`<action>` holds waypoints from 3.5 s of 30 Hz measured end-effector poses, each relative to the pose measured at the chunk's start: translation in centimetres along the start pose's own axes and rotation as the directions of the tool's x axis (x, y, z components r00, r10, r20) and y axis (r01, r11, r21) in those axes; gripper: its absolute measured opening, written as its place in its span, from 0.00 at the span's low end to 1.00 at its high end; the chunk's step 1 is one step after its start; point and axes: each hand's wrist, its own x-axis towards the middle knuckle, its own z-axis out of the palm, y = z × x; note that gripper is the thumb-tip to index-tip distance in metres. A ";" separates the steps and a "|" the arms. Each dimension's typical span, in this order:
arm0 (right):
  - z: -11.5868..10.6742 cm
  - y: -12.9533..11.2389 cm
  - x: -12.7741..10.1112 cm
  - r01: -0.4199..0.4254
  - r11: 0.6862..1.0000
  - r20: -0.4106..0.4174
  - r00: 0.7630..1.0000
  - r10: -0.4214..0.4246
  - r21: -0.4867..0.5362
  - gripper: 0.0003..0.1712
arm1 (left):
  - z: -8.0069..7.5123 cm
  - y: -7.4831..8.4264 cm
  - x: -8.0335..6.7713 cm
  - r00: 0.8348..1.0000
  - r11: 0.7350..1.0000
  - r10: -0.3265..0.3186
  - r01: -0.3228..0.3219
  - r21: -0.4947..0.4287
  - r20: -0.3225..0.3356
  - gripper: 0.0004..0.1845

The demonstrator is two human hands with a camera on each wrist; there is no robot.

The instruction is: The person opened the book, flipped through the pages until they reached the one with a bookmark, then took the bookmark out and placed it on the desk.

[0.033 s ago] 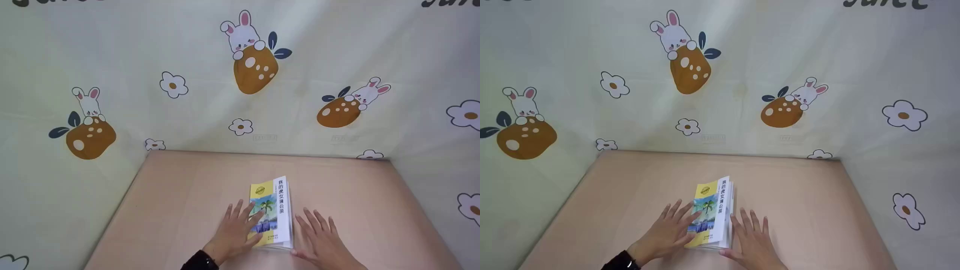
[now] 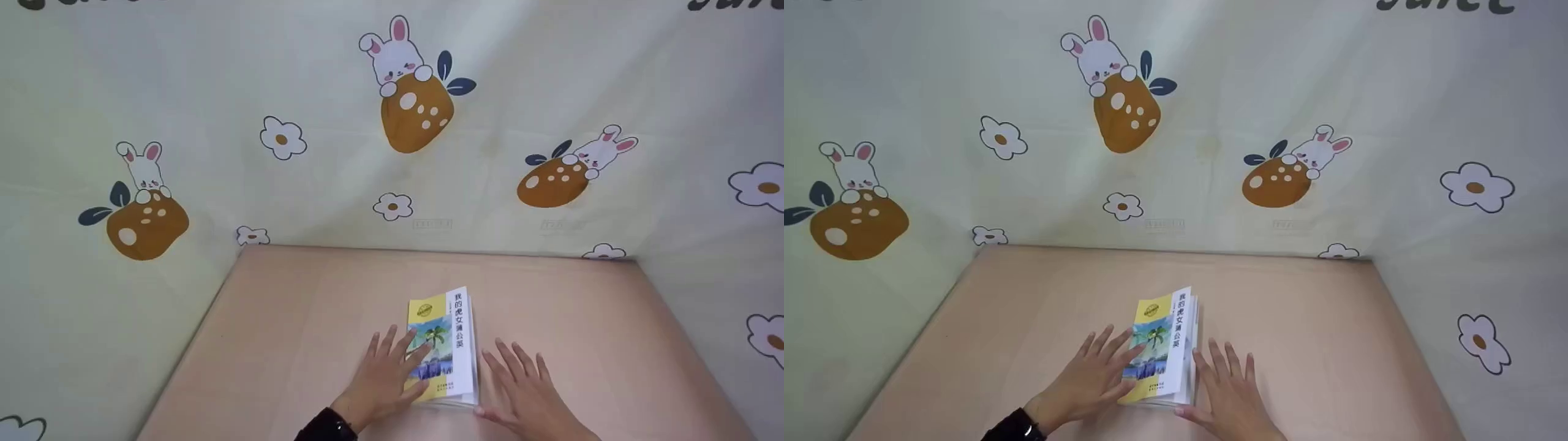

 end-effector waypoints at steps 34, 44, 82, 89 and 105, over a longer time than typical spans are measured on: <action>2.7 -2.2 2.0 -0.338 0.872 0.066 0.939 0.338 0.354 0.42 | 3.5 2.9 1.1 0.992 0.995 0.054 -0.063 -0.080 -0.117 0.36; 5.2 -2.4 3.0 -0.419 0.733 0.113 0.896 0.429 0.536 0.39 | 4.7 3.2 1.6 0.997 0.994 0.007 -0.016 -0.109 -0.081 0.36; 8.4 -1.8 2.7 -0.406 0.712 0.039 0.881 0.472 0.572 0.34 | 6.8 3.9 1.6 0.996 0.999 -0.031 0.029 -0.030 -0.078 0.36; 8.4 -1.7 2.6 -0.363 0.722 0.006 0.896 0.445 0.589 0.36 | 6.8 3.9 1.5 0.995 1.000 -0.022 0.023 0.004 -0.097 0.35; 8.1 -1.0 2.1 -0.382 0.504 0.101 0.861 0.499 0.775 0.25 | 6.8 3.9 1.5 0.998 0.998 -0.057 0.056 -0.038 -0.033 0.36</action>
